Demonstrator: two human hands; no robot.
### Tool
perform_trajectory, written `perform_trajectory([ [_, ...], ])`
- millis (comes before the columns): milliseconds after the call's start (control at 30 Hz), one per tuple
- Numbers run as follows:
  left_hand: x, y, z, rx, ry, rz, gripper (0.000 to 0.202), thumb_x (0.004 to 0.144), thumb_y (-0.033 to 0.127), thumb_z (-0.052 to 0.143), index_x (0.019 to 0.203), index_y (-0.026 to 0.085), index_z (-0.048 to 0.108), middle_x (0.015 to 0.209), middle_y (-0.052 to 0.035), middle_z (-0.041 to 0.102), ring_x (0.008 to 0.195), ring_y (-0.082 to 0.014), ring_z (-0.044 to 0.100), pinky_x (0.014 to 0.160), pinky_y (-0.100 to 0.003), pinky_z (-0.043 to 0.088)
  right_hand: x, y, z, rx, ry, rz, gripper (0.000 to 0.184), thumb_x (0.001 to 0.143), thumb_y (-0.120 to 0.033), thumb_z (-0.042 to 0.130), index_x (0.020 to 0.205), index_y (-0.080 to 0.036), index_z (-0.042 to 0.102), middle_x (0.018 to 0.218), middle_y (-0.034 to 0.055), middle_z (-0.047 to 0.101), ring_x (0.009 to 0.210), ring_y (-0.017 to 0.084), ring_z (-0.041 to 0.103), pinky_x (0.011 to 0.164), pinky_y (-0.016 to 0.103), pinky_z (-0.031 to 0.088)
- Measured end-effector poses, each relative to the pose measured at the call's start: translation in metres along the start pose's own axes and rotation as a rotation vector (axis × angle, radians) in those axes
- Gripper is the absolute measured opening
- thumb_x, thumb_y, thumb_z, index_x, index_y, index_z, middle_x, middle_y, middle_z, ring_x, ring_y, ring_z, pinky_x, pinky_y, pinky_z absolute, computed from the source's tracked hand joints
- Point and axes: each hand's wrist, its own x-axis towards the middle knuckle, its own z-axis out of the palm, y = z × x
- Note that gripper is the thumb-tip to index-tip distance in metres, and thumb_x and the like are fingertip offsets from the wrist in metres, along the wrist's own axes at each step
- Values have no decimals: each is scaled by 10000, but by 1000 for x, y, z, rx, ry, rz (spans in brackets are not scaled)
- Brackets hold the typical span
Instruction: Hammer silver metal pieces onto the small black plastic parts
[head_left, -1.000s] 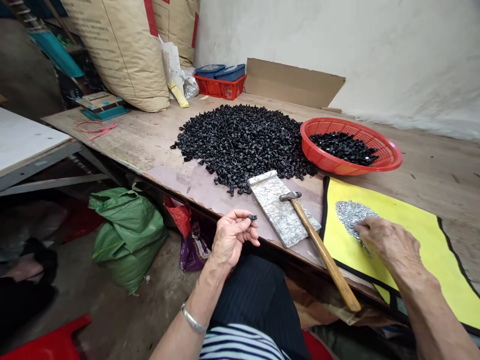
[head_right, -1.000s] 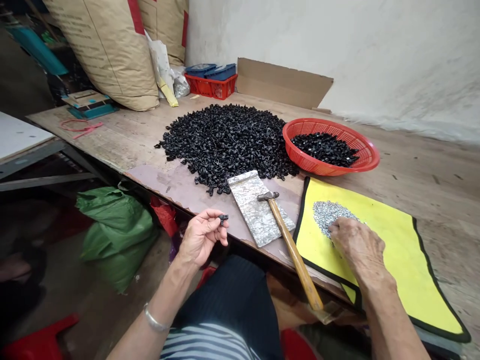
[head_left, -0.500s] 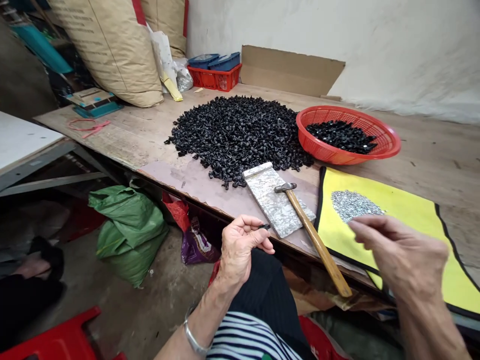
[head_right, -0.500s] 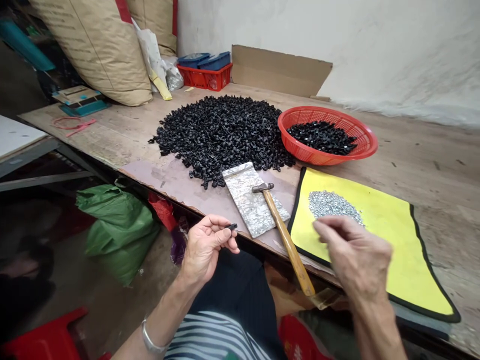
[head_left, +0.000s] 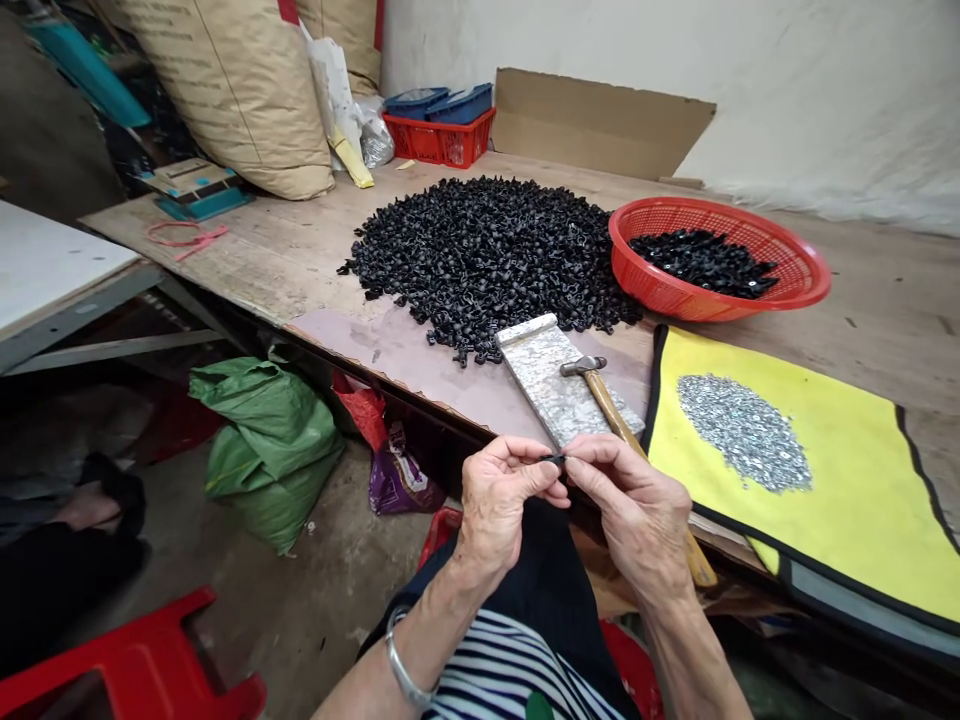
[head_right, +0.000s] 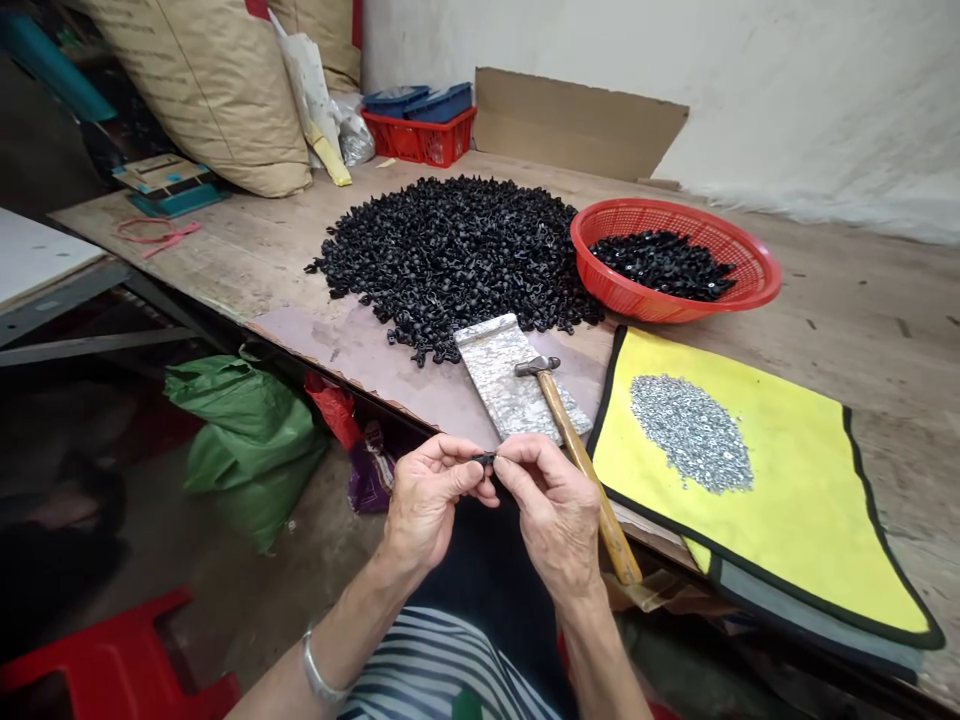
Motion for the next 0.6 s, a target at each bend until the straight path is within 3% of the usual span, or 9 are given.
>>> perform_trajectory([
  [367,1,-3,-2,-15,2,-25,202,557,178,758,681,94,623,512,-16,625,431,-138,586,432,-264,525,8,-6,-10,-311,-98,-308,97,792,-152,568,736,-216,616,827,18,607,795,141,581,728,266,436],
  [467,0,-5,-3,2,-1,-24,180,565,175,751,666,94,626,498,-15,621,424,-141,585,422,-266,524,12,-8,-13,-266,-169,-226,99,774,-165,581,692,-208,615,807,16,608,787,140,579,726,262,432],
  [600,-1,-7,-5,34,-16,-14,143,578,160,737,650,92,633,496,-19,624,417,-139,583,415,-262,523,20,-8,-17,-114,-257,40,110,696,-217,650,601,-183,607,760,20,610,749,151,570,705,273,432],
])
